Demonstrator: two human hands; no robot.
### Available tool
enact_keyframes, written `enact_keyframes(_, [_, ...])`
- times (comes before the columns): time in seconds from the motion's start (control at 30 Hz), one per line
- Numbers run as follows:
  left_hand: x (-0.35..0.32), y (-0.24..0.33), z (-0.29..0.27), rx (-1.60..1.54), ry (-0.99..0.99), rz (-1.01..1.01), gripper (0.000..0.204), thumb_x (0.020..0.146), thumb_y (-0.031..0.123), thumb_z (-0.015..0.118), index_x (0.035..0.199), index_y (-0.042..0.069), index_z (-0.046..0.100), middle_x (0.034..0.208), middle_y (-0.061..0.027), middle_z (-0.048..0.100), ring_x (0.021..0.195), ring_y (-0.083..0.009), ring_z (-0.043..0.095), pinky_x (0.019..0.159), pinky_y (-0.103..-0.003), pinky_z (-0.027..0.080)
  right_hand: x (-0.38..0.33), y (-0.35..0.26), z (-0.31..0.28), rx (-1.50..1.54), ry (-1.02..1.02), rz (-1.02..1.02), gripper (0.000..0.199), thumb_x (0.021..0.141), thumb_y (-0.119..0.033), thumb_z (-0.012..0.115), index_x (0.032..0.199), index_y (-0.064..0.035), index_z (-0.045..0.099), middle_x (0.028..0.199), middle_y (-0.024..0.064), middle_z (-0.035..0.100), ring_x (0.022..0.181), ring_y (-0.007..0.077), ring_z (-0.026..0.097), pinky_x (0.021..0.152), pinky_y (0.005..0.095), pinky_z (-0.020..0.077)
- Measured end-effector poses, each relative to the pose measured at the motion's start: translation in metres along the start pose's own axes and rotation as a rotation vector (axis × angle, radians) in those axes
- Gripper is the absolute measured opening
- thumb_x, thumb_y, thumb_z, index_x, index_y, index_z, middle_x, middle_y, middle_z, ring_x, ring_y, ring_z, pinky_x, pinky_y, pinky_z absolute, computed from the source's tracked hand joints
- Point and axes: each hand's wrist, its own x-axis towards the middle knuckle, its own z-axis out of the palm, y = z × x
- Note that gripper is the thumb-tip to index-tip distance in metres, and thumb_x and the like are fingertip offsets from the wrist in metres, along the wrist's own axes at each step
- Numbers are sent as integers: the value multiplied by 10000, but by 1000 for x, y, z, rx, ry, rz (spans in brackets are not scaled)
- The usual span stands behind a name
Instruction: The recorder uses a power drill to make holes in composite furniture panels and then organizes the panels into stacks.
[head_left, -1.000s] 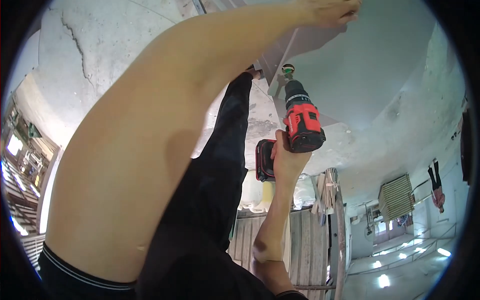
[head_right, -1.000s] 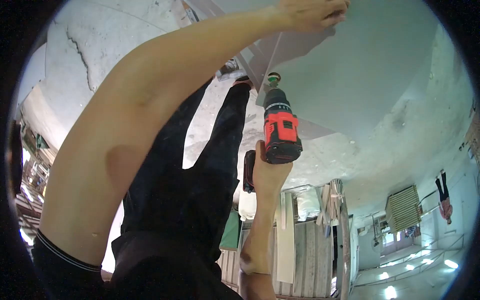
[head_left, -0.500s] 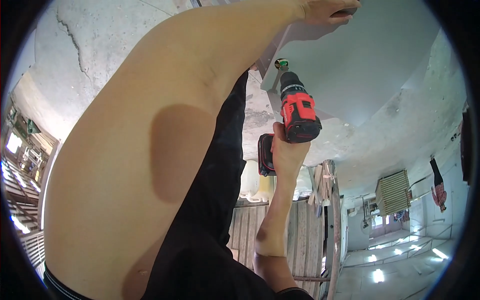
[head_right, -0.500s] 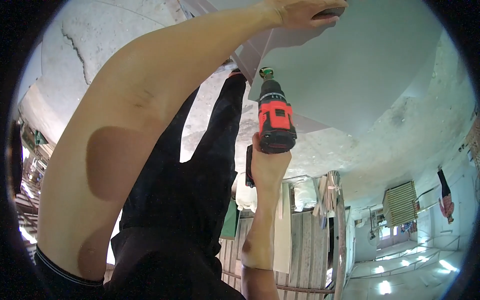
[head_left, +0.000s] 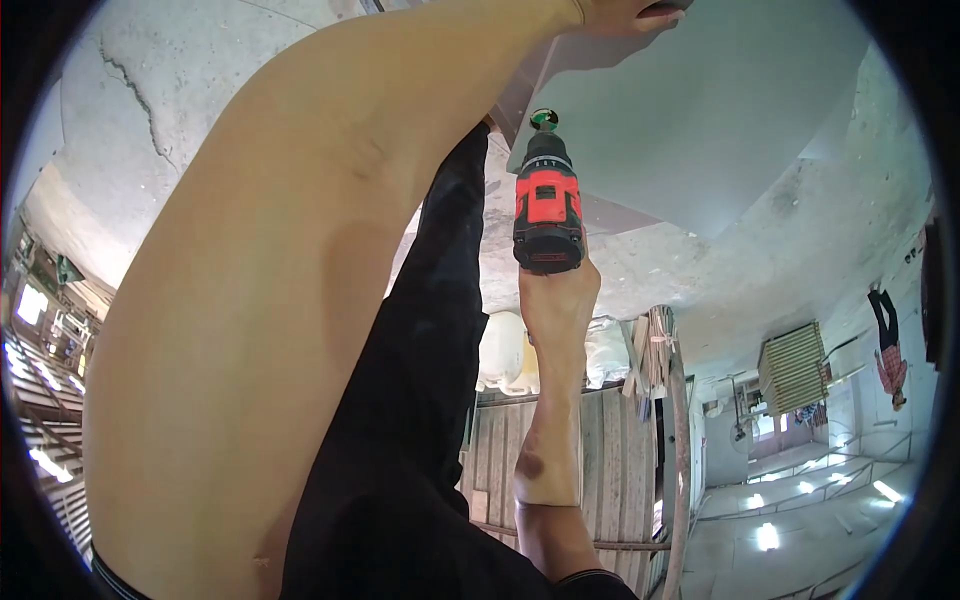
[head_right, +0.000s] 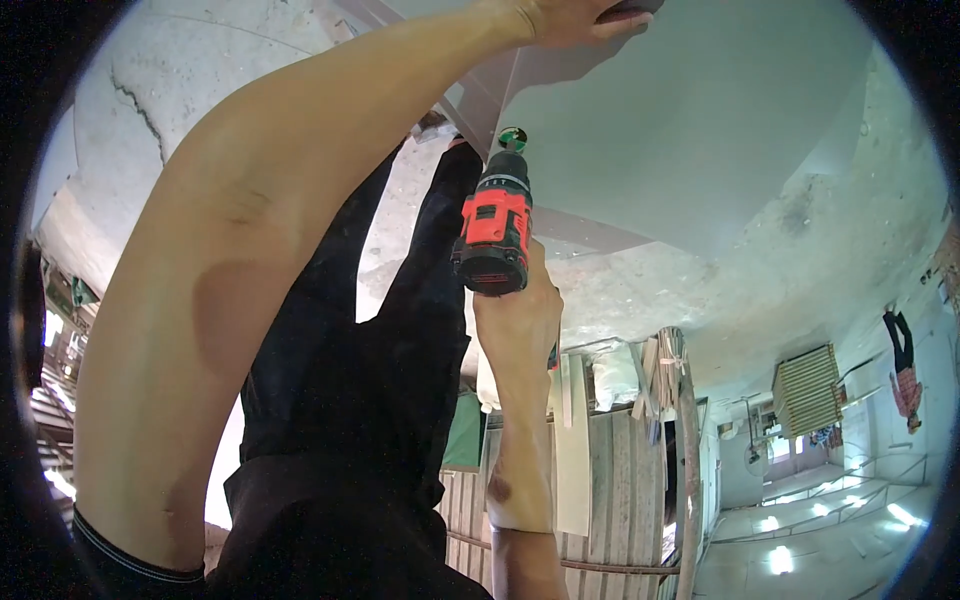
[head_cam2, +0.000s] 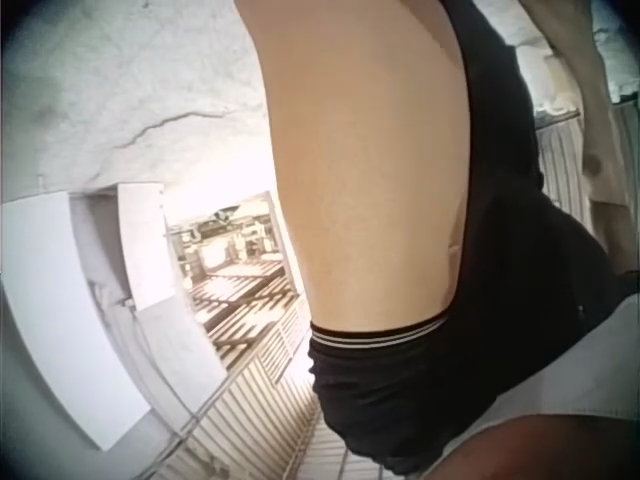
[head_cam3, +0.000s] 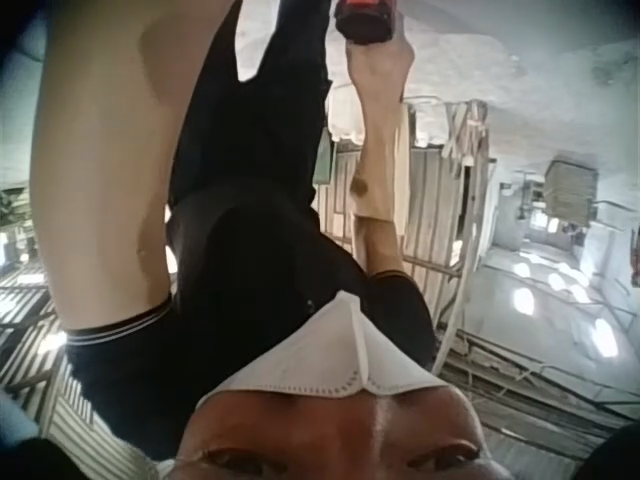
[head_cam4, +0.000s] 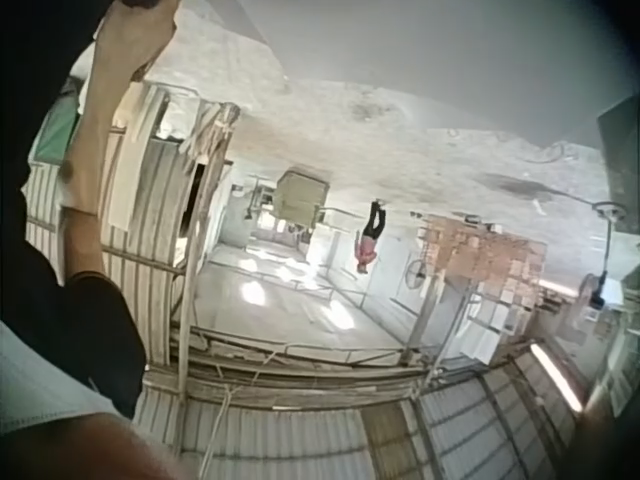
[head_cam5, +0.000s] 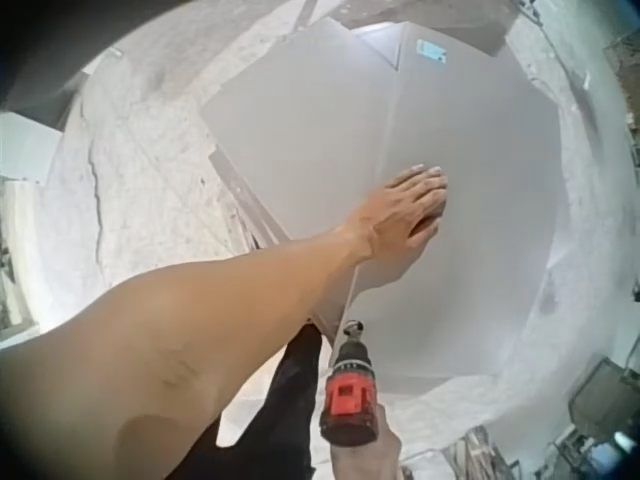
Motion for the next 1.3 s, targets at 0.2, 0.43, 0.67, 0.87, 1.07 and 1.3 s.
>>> enact_keyframes(0.2, [0, 6, -7, -2, 12, -7, 446, 973, 282, 575, 1323, 8, 539, 1452, -179, 534, 1454, -333, 423, 1270, -460, 257, 4, 0, -8, -31, 37, -117, 310, 887, -141, 668, 1175, -35, 626, 805, 197, 697, 651, 331, 679, 609, 443, 526])
enact_keyframes(0.43, [3, 6, -8, -8, 21, -16, 420, 987, 270, 561, 1321, 17, 543, 1438, -178, 546, 1447, -337, 431, 1268, -465, 259, 17, 0, -28, -202, -4, -255, 321, 863, -146, 701, 1165, -58, 636, 844, 234, 704, 819, 450, 692, 730, 475, 534])
enact_keyframes(0.67, [5, 8, -11, -10, 64, 9, 389, 980, 250, 578, 1297, 27, 555, 1409, -165, 561, 1429, -324, 453, 1256, -464, 280, 32, 6, -47, -262, -50, -361, 297, 868, -218, 730, 1086, -51, 618, 818, 222, 696, 770, 433, 683, 673, 472, 518])
enact_keyframes(0.87, [5, 10, -13, -9, 58, 5, 388, 974, 247, 583, 1292, 26, 556, 1401, -164, 565, 1420, -323, 464, 1251, -459, 290, 43, 1, -61, -412, -62, -464, 289, 869, -217, 737, 1067, -46, 614, 805, 216, 700, 739, 434, 683, 647, 478, 521])
enact_keyframes(1.07, [4, 10, -12, 25, 37, -4, 404, 986, 267, 565, 1307, 22, 554, 1411, -163, 562, 1429, -322, 455, 1254, -457, 286, 40, -5, -54, -329, -74, -345, 269, 863, -161, 723, 1072, -30, 616, 777, 227, 689, 738, 440, 686, 655, 470, 529])
enact_keyframes(1.3, [2, 8, -9, 13, 40, -13, 418, 1007, 304, 539, 1315, 22, 559, 1443, -168, 548, 1446, -324, 437, 1264, -457, 264, 42, -2, -51, -306, -52, -360, 266, 865, -166, 715, 1074, -34, 617, 768, 233, 678, 738, 453, 679, 655, 474, 529])
